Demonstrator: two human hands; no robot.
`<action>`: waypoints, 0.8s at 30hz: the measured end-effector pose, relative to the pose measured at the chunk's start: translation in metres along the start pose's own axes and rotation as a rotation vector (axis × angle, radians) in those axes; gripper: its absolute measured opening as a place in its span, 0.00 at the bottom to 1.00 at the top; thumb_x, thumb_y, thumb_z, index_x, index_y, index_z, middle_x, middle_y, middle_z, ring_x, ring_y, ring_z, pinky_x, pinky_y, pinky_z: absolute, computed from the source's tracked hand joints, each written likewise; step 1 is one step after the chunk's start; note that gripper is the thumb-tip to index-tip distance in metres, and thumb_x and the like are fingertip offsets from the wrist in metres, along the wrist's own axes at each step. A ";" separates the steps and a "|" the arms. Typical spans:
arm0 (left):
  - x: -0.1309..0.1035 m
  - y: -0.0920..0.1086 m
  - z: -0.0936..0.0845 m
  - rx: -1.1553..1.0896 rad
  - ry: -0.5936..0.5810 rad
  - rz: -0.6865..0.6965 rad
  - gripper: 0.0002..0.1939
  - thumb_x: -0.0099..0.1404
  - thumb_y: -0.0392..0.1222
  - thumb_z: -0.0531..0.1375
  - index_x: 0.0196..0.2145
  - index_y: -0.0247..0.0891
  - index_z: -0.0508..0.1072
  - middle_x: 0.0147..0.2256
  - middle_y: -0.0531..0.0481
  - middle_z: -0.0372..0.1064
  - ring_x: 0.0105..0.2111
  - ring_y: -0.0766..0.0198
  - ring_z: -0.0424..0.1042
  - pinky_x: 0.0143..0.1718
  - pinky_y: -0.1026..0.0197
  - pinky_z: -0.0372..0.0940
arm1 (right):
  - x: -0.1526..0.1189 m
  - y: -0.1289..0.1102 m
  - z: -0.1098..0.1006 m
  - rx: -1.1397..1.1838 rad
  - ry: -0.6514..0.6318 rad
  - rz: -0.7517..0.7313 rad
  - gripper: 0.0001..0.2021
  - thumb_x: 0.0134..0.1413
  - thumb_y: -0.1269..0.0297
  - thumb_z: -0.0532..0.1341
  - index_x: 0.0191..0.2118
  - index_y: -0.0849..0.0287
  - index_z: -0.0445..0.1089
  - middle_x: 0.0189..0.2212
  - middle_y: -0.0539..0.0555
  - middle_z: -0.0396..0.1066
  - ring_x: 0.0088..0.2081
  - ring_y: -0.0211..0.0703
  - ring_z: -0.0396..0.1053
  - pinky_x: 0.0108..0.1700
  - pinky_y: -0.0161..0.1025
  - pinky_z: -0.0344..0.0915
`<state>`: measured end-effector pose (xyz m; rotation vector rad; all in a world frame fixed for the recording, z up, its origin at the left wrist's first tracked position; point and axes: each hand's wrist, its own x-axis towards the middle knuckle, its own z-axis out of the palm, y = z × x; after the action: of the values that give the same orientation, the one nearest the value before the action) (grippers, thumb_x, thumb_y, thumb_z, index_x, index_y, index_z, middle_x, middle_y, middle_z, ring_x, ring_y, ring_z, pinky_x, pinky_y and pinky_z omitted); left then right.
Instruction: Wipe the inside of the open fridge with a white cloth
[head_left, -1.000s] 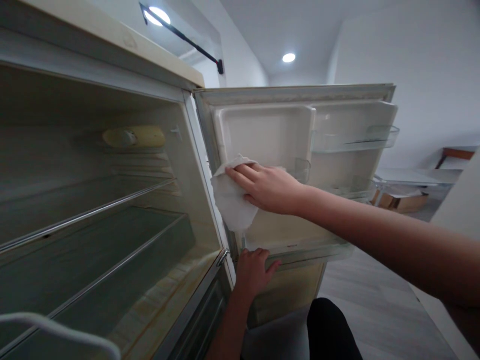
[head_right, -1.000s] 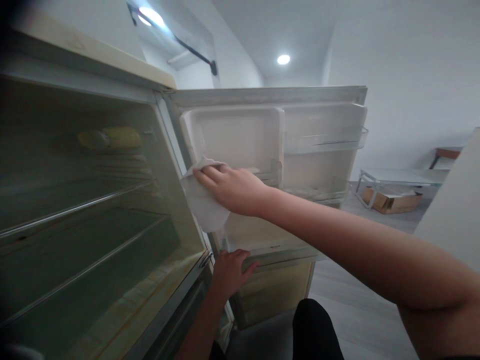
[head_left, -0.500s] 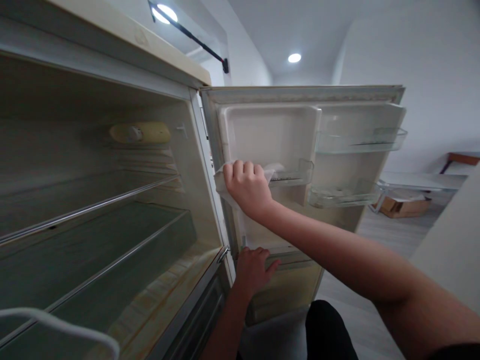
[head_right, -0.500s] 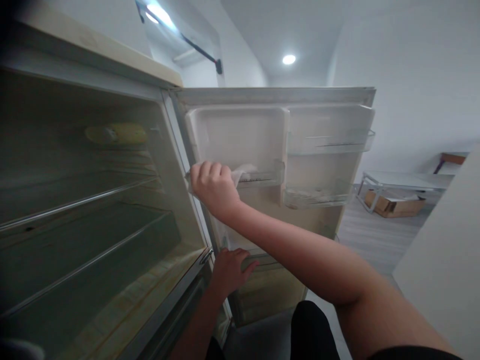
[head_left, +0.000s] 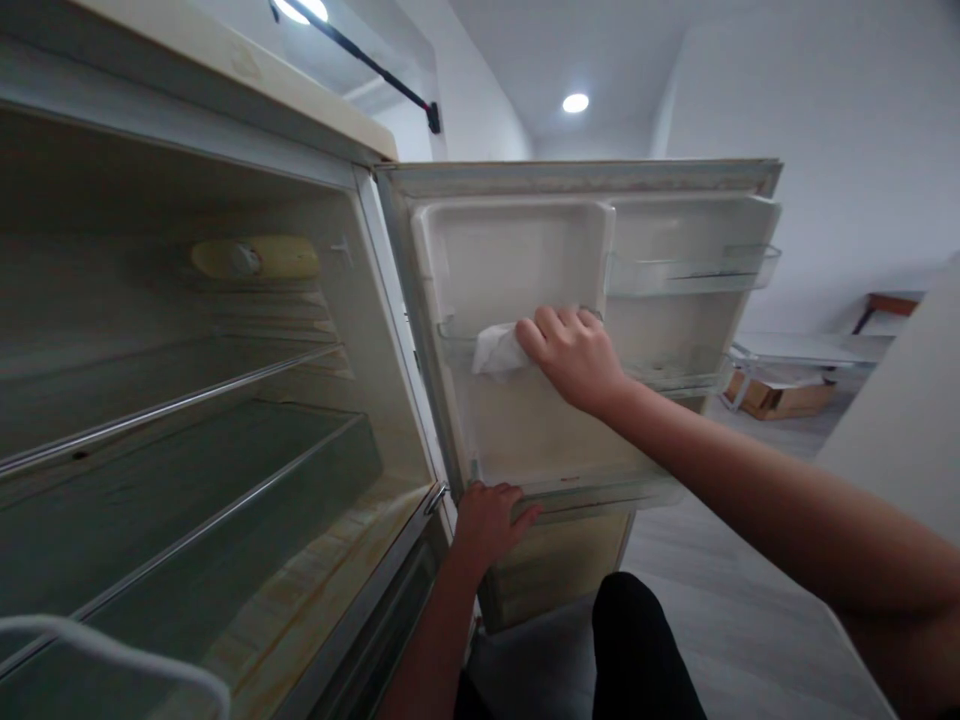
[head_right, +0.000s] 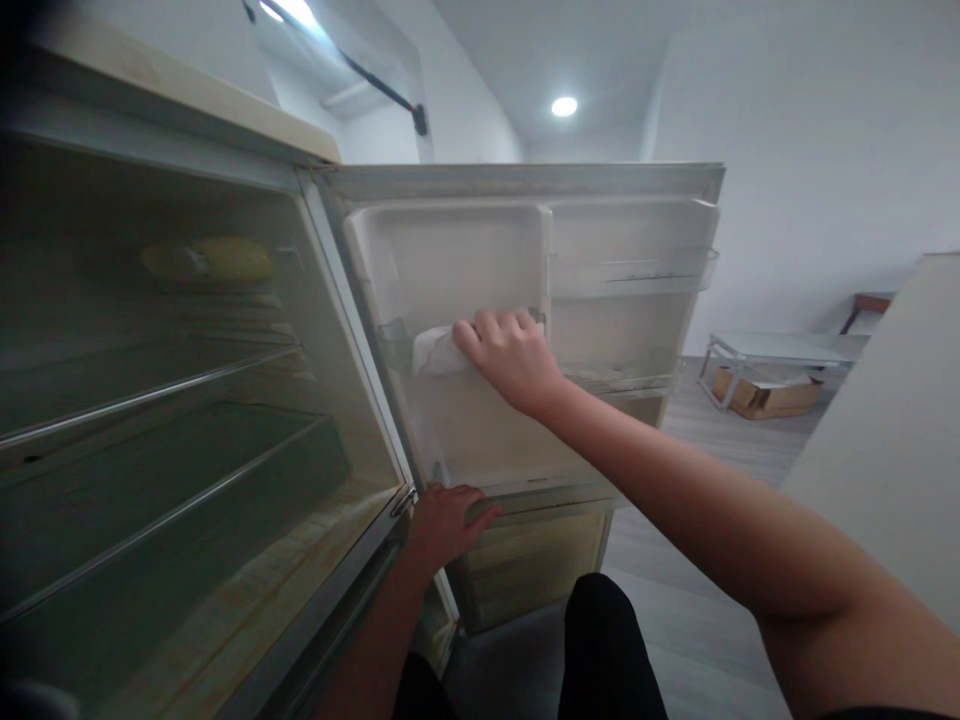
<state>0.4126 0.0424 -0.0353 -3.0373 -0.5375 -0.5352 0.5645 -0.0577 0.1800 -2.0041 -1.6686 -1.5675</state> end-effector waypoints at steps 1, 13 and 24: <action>0.001 0.001 -0.001 0.004 -0.003 0.001 0.30 0.72 0.65 0.48 0.41 0.40 0.78 0.40 0.45 0.80 0.40 0.51 0.78 0.47 0.47 0.65 | -0.004 0.009 0.001 -0.004 -0.008 -0.005 0.11 0.71 0.71 0.48 0.46 0.61 0.67 0.40 0.61 0.70 0.39 0.48 0.64 0.40 0.43 0.51; 0.013 0.012 0.000 0.043 -0.020 -0.055 0.29 0.74 0.62 0.46 0.39 0.39 0.78 0.36 0.43 0.80 0.38 0.48 0.78 0.47 0.45 0.65 | -0.009 0.025 0.028 0.005 0.052 0.051 0.11 0.71 0.69 0.49 0.44 0.62 0.69 0.39 0.60 0.70 0.40 0.48 0.63 0.43 0.43 0.52; 0.004 0.002 -0.003 0.056 0.025 -0.012 0.26 0.73 0.62 0.49 0.38 0.42 0.78 0.34 0.46 0.80 0.36 0.50 0.78 0.44 0.49 0.65 | -0.009 0.029 0.011 0.247 0.039 -0.166 0.14 0.72 0.67 0.48 0.54 0.61 0.67 0.45 0.61 0.72 0.45 0.47 0.67 0.48 0.43 0.59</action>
<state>0.4158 0.0415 -0.0313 -2.9718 -0.5608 -0.5486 0.5950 -0.0680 0.1831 -1.7445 -1.9481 -1.3563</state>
